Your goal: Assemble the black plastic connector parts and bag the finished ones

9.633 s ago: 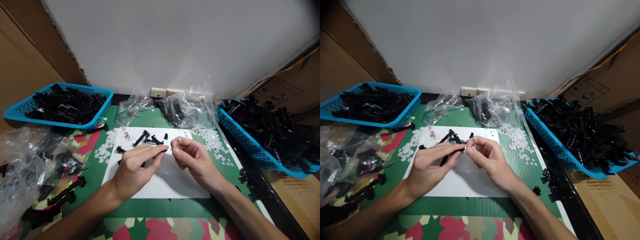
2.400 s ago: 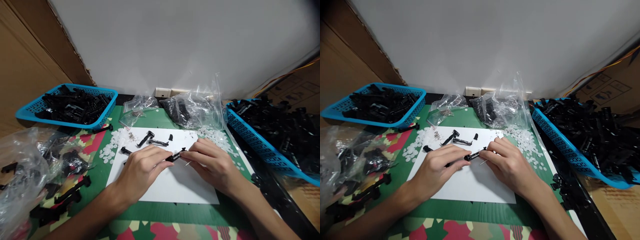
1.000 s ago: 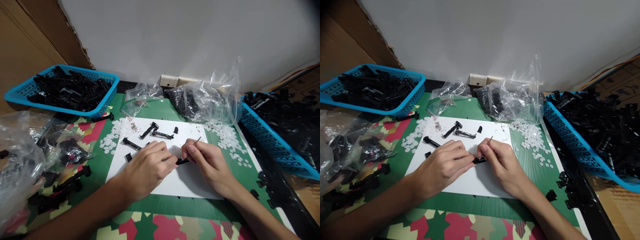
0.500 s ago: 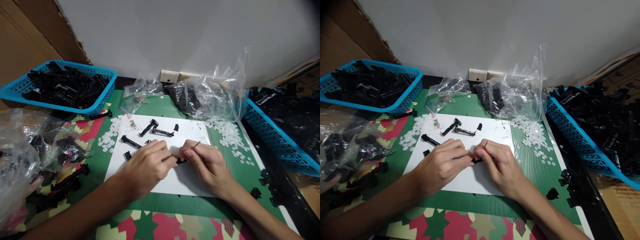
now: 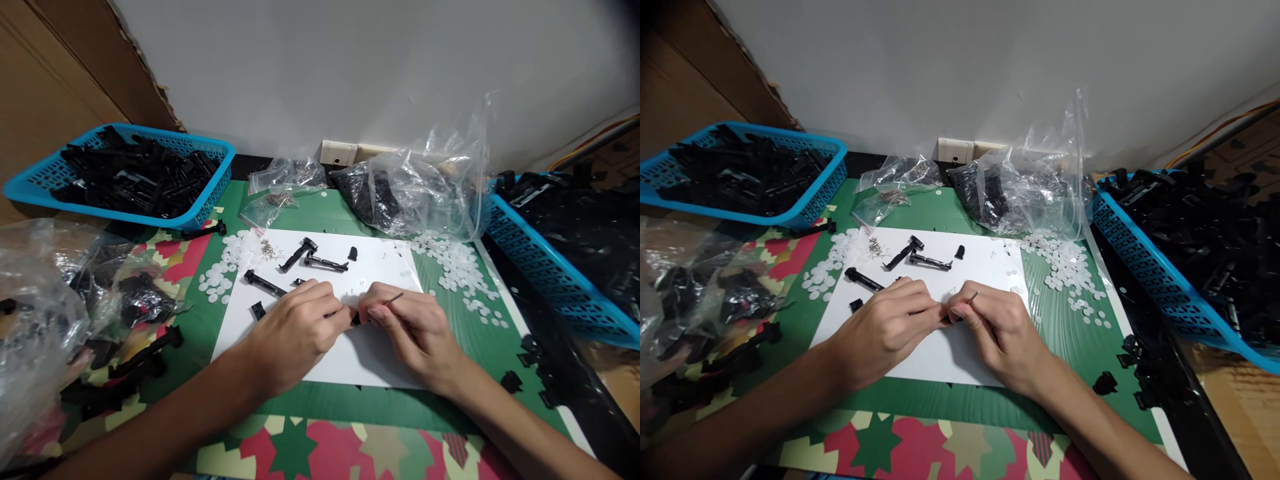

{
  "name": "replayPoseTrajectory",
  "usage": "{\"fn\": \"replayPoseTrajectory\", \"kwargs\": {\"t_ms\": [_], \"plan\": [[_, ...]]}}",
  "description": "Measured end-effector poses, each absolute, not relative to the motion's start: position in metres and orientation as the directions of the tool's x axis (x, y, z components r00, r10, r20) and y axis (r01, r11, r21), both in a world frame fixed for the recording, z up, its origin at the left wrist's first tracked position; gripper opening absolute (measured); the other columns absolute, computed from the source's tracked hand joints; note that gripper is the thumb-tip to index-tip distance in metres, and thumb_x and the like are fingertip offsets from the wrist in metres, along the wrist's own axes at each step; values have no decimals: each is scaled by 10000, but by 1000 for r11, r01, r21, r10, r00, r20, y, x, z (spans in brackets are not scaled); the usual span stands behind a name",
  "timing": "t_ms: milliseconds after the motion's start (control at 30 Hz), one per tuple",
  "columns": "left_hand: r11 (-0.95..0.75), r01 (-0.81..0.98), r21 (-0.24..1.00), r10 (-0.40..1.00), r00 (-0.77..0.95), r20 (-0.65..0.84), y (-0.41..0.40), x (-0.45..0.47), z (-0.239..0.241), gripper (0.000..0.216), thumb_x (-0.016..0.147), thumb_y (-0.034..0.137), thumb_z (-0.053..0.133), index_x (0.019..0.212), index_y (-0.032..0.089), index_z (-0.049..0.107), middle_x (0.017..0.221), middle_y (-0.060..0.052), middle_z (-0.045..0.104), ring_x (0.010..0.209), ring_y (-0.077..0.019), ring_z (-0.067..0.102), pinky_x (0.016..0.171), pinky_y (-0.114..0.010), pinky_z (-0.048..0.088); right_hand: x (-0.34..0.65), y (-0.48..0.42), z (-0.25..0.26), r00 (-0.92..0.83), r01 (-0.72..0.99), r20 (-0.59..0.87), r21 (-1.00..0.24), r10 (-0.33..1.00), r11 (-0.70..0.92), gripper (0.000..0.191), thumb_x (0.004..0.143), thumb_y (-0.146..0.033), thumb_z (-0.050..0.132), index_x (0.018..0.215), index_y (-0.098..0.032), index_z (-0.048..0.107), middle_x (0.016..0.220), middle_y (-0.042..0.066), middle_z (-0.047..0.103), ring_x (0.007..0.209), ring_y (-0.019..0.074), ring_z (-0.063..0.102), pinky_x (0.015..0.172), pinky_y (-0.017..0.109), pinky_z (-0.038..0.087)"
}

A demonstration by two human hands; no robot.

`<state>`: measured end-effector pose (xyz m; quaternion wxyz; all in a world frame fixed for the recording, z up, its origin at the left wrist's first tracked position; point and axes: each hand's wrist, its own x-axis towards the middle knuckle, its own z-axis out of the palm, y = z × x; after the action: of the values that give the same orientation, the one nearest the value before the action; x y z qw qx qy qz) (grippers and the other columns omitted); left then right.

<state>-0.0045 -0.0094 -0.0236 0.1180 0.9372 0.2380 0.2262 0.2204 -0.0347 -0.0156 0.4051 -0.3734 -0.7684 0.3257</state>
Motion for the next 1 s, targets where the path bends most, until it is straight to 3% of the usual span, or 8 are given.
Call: {"fn": "replayPoseTrajectory", "kwargs": {"t_ms": [267, 367, 500, 667, 767, 900, 1000], "plan": [[-856, 375, 355, 501, 769, 396, -9, -3, -20, 193, 1049, 132, 577, 900, 140, 699, 787, -38, 661, 793, -200, 537, 762, -367, 455, 221, -35, -16, -327, 308, 316, -855, 891, 417, 266, 1095, -180, 473, 872, -203, 618, 795, 15, 632, 711, 142, 587, 679, 283, 438], [-843, 369, 391, 519, 749, 412, -9, 0, -17, 180, 1053, 162, 585, 941, 125, 720, 775, -41, 671, 788, -205, 555, 752, -376, 459, 226, -34, -8, -241, 328, 366, -840, 899, 431, 311, 1105, -231, 460, 827, -206, 597, 827, 37, 586, 779, 179, 569, 743, 326, 441], [-767, 358, 533, 623, 615, 484, -10, 1, -14, 110, 1005, 154, 675, 1080, 123, 749, 840, -51, 732, 802, -197, 607, 760, -366, 493, 246, -26, 3, -145, 421, 433, -787, 890, 452, 317, 1119, -285, 436, 878, -214, 629, 927, 70, 601, 918, 222, 589, 856, 372, 454], [-590, 301, 749, 797, 370, 478, -10, 3, -8, 173, 941, 170, 767, 1113, 159, 787, 882, -53, 767, 814, -183, 684, 716, -307, 536, 266, -21, 11, -215, 483, 243, -816, 946, 319, 209, 1089, -347, 546, 1187, -243, 698, 1040, 62, 690, 895, 197, 622, 801, 324, 486], [-522, 292, 802, 845, 308, 437, -11, 4, -5, 185, 933, 212, 775, 1114, 185, 804, 897, -48, 779, 800, -178, 705, 735, -297, 564, 262, -23, 14, -278, 447, 201, -839, 939, 312, 153, 1022, -346, 673, 1085, -221, 733, 1009, 58, 719, 871, 188, 655, 770, 309, 513], [-478, 293, 828, 867, 310, 391, -14, 4, -3, 209, 987, 287, 690, 1155, 251, 808, 1057, -52, 805, 877, -197, 732, 800, -310, 594, 270, -24, 26, -123, 476, 373, -791, 920, 384, 168, 988, -363, 703, 1021, -205, 749, 922, 61, 717, 809, 195, 658, 706, 318, 532], [-393, 288, 873, 906, 285, 314, -12, 3, -1, 244, 1005, 382, 645, 1133, 271, 821, 1105, -59, 807, 905, -227, 746, 770, -316, 609, 311, -23, 52, 128, 743, 585, -591, 801, 313, 216, 986, -398, 687, 1050, -205, 759, 942, 74, 732, 792, 210, 658, 735, 343, 543]]}}
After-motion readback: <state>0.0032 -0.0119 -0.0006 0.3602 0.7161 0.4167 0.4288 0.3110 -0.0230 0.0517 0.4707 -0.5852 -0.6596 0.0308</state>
